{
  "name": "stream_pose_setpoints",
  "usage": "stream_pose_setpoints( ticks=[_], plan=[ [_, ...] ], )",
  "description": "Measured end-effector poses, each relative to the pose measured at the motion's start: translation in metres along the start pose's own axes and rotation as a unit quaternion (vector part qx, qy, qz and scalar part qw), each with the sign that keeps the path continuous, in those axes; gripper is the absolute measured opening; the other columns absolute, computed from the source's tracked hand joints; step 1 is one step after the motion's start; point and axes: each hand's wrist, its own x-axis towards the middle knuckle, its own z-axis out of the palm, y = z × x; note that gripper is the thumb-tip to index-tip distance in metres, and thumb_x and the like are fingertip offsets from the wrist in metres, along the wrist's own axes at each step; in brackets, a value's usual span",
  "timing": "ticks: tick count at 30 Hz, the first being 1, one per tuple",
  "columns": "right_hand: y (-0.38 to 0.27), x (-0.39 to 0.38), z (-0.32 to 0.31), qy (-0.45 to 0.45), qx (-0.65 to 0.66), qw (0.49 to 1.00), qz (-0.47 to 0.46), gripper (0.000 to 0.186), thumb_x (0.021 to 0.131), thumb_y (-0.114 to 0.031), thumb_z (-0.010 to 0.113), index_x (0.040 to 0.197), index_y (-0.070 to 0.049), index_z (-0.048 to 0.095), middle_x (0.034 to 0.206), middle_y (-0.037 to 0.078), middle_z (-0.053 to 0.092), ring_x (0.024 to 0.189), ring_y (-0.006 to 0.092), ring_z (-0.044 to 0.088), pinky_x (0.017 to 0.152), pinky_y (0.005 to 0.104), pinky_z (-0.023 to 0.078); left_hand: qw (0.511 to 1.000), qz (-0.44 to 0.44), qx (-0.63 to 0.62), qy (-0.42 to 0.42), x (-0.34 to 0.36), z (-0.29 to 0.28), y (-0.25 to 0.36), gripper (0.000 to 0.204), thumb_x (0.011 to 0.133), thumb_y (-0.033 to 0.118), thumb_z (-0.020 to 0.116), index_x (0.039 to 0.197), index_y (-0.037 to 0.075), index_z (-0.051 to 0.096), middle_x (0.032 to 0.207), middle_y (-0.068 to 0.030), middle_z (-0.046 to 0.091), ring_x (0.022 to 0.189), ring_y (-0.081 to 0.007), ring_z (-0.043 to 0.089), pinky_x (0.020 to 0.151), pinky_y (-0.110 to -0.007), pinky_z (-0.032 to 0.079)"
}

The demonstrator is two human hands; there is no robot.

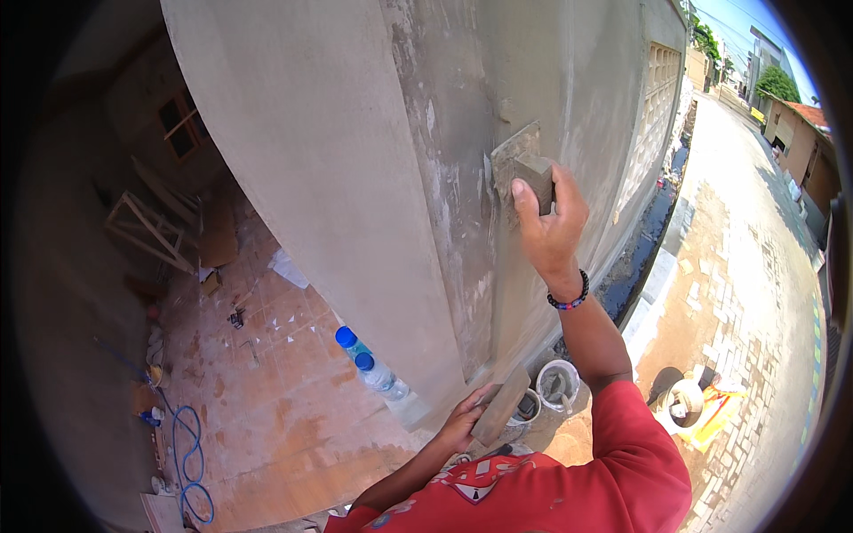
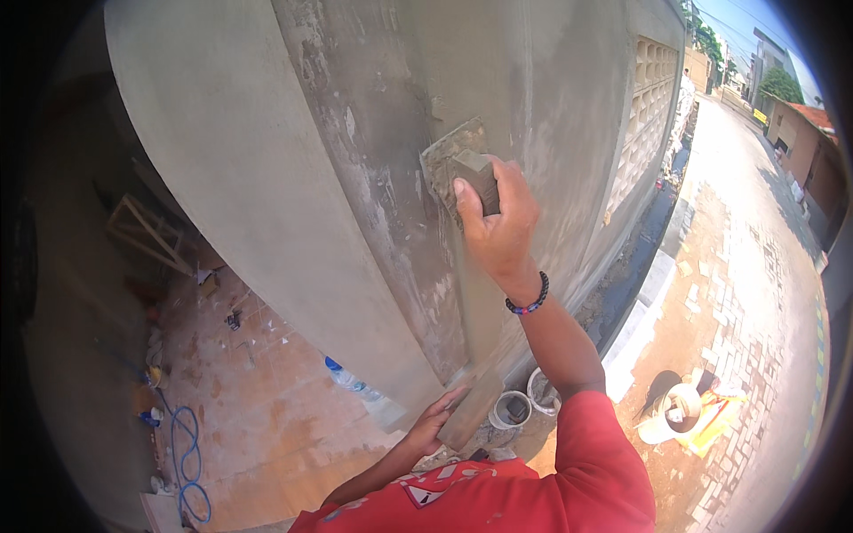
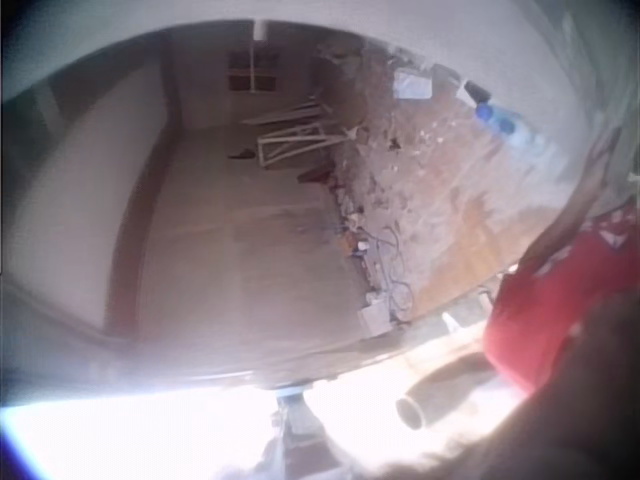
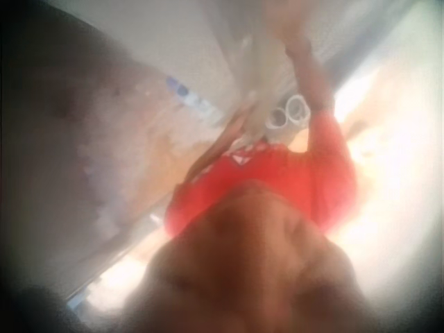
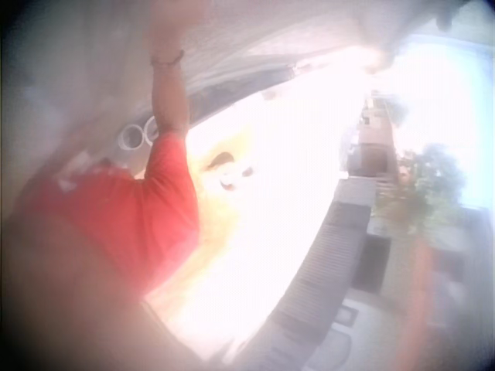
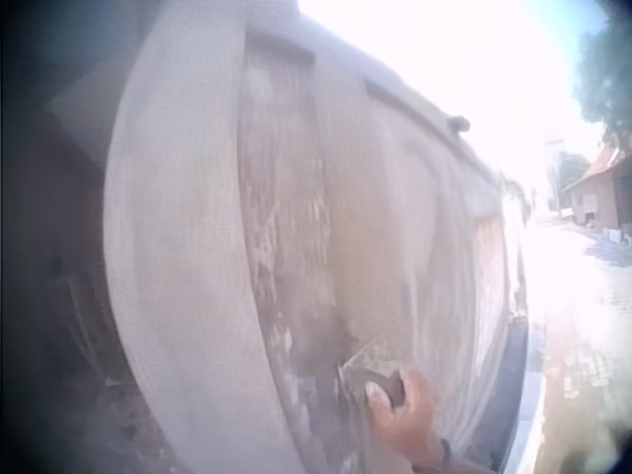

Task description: The person applies and smooths plaster onto an exterior wall using a trowel and a hawk. They repeatedly scoop plaster from the hawk and spread it across the wall surface, working in sections to create a uniform finish.

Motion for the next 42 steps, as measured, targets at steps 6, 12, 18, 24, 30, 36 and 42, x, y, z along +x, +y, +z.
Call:
stream_pose_setpoints(
  ticks=[6,12,18,24,30,36,42],
  plan=[
    [0.061,0.081,-0.034,0.037,0.113,0.979,0.163,0.023,0.091,-0.019,0.059,0.102,0.001,0.06,0.081,0.007,0.064,0.066,0.0113,0.057,0.057,0.0244,0.045,0.999,0.022,0.028,-0.01,0.012,-0.003,-0.005,0.051,0.094,0.003,0.043,0.143,0.015,0.036,0.136,-0.0062,0.047,0.118,-0.0178,0.05,0.096,-0.032,0.044],
    [0.005,0.006,-0.065,0.078,0.25,0.912,0.316,0.021,0.092,-0.016,0.053,0.108,-0.003,0.054,0.076,0.009,0.063,0.058,0.0075,0.056,0.041,0.0205,0.039,0.999,-0.028,0.029,-0.011,0.013,-0.005,-0.004,0.051,0.095,0.004,0.044,0.144,0.016,0.035,0.136,-0.0072,0.047,0.116,-0.0174,0.052,0.096,-0.031,0.045],
    [-0.042,-0.021,-0.056,0.044,0.267,0.927,0.261,0.035,0.09,-0.016,0.055,0.119,0.004,0.05,0.096,0.011,0.061,0.084,0.0146,0.062,0.057,0.0264,0.05,0.995,-0.057,-0.005,-0.077,0.025,-0.019,-0.009,0.05,0.094,0.008,0.049,0.142,0.012,0.036,0.136,-0.0065,0.047,0.117,-0.0174,0.053,0.095,-0.032,0.047],
    [-0.077,-0.023,-0.036,0.045,0.01,0.997,0.063,0.047,0.079,0.0,0.07,0.122,0.004,0.051,0.113,0.011,0.048,0.105,0.0203,0.055,0.071,0.0251,0.056,0.99,-0.08,-0.012,-0.114,0.025,-0.025,-0.011,0.051,0.095,0.011,0.05,0.143,0.012,0.034,0.135,-0.0088,0.048,0.114,-0.0169,0.055,0.094,-0.031,0.047],
    [-0.091,-0.003,-0.013,0.055,-0.191,0.98,-0.027,0.045,0.073,-0.008,0.076,0.113,0.002,0.059,0.099,0.012,0.059,0.092,0.0226,0.058,0.074,0.0319,0.05,0.982,-0.101,-0.011,-0.158,0.027,-0.038,-0.017,0.049,0.095,0.014,0.051,0.142,0.012,0.036,0.14,-0.003,0.044,0.116,-0.0138,0.051,0.096,-0.028,0.044],
    [-0.092,0.016,0.009,0.031,-0.241,0.968,-0.057,0.044,0.072,-0.011,0.076,0.111,0.003,0.06,0.094,0.016,0.059,0.087,0.0287,0.057,0.076,0.0361,0.046,0.98,-0.105,-0.012,-0.167,0.025,-0.045,-0.017,0.05,0.095,0.012,0.051,0.143,0.012,0.036,0.142,-0.004,0.042,0.117,-0.014,0.05,0.096,-0.029,0.044],
    [-0.085,-0.05,-0.013,-0.033,-0.288,0.956,-0.035,0.045,0.073,-0.01,0.075,0.113,0.004,0.058,0.09,0.015,0.057,0.082,0.0292,0.055,0.073,0.0366,0.045,0.976,-0.108,-0.009,-0.188,0.024,-0.042,-0.014,0.052,0.095,0.012,0.052,0.143,0.01,0.034,0.142,-0.0048,0.042,0.118,-0.0144,0.05,0.097,-0.029,0.043]
  ],
)
